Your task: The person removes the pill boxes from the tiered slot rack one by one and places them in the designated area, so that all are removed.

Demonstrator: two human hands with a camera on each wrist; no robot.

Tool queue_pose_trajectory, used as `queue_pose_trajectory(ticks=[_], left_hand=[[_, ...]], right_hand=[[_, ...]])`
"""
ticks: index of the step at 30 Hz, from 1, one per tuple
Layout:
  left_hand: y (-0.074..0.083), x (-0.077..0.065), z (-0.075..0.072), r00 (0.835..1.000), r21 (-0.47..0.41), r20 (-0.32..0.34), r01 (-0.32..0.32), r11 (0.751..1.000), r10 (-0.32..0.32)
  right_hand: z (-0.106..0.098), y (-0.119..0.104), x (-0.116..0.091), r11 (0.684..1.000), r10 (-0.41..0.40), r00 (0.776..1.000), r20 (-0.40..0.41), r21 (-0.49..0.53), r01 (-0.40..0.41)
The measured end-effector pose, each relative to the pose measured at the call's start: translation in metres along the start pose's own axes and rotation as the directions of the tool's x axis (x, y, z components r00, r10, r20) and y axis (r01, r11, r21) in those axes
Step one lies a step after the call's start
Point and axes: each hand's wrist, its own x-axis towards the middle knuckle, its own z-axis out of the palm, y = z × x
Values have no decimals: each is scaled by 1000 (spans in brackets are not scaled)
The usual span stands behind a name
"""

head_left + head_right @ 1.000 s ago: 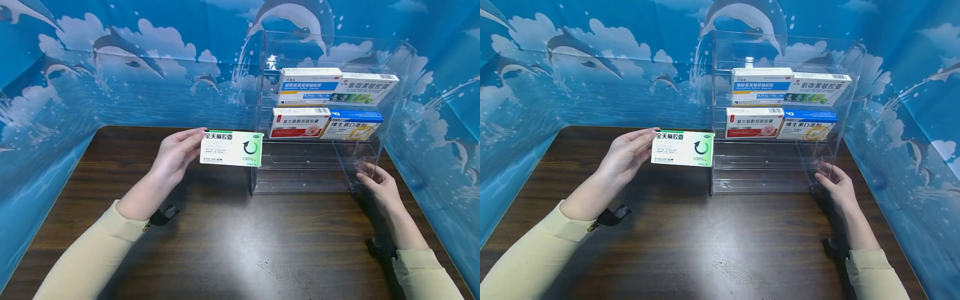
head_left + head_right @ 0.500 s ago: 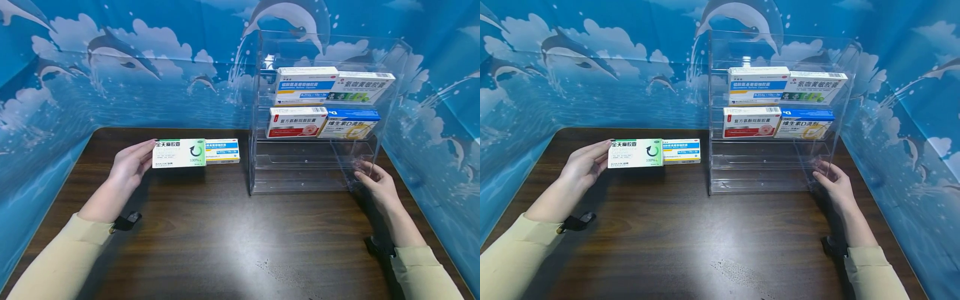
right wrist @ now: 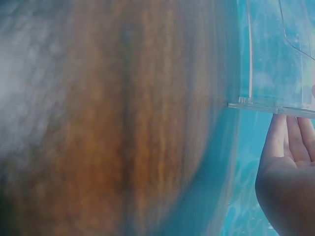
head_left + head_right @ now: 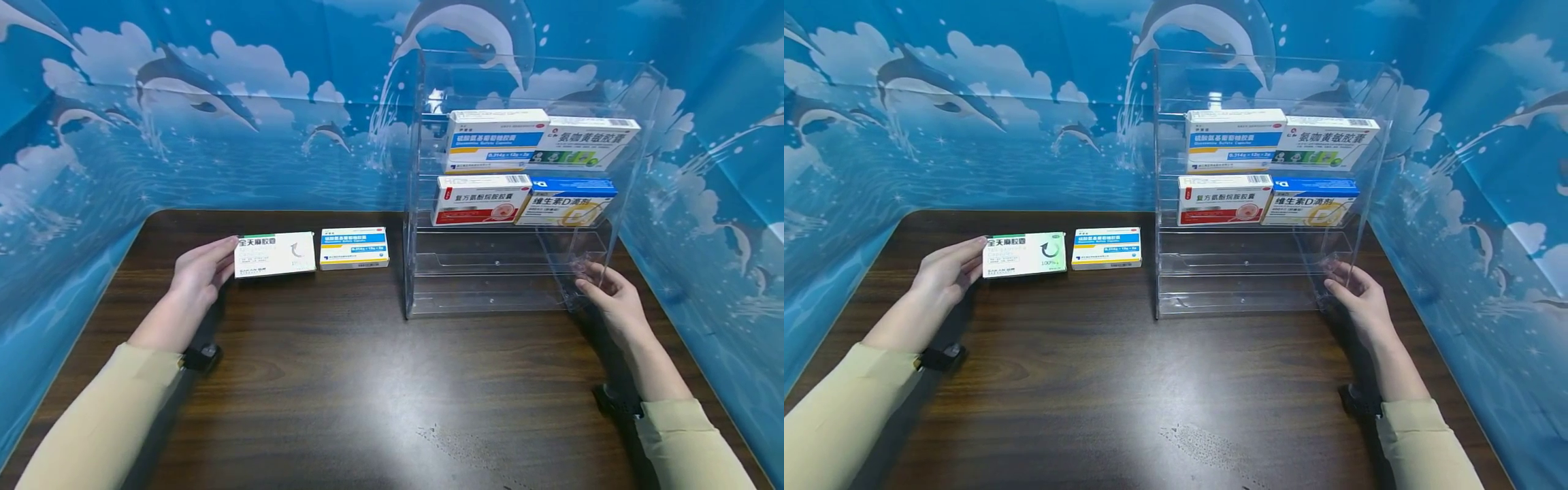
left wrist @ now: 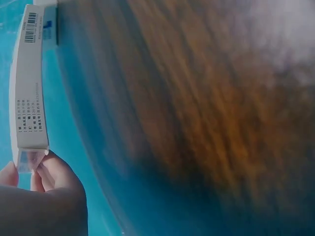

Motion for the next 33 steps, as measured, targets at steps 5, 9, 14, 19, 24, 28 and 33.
queue_pose_trajectory(ticks=[5,9,14,19,24,28,33], left_hand=[[-2,14,0,999,68,-31,11,998,-9],[-4,24,2,997,151,-77,28,988,-16],[-6,34,4,995,194,-102,24,981,-4],[-7,40,4,993,246,-120,27,969,3],[-7,44,5,992,289,-127,12,957,26],[-6,46,6,990,333,-127,-8,943,54],[-6,49,7,986,503,-129,-29,864,108]], right_hand=[[2,0,1,1000,-10,1000,-4,-12,10],[2,-1,1,999,-8,1000,-11,-43,7],[2,-2,1,999,-1,1000,-15,-49,0],[2,-1,2,1000,2,1000,-17,-19,-2],[1,0,2,1000,-1,1000,-18,-14,1],[1,0,1,1000,-7,1000,-10,-8,7],[1,-1,-1,998,-36,999,20,48,35]])
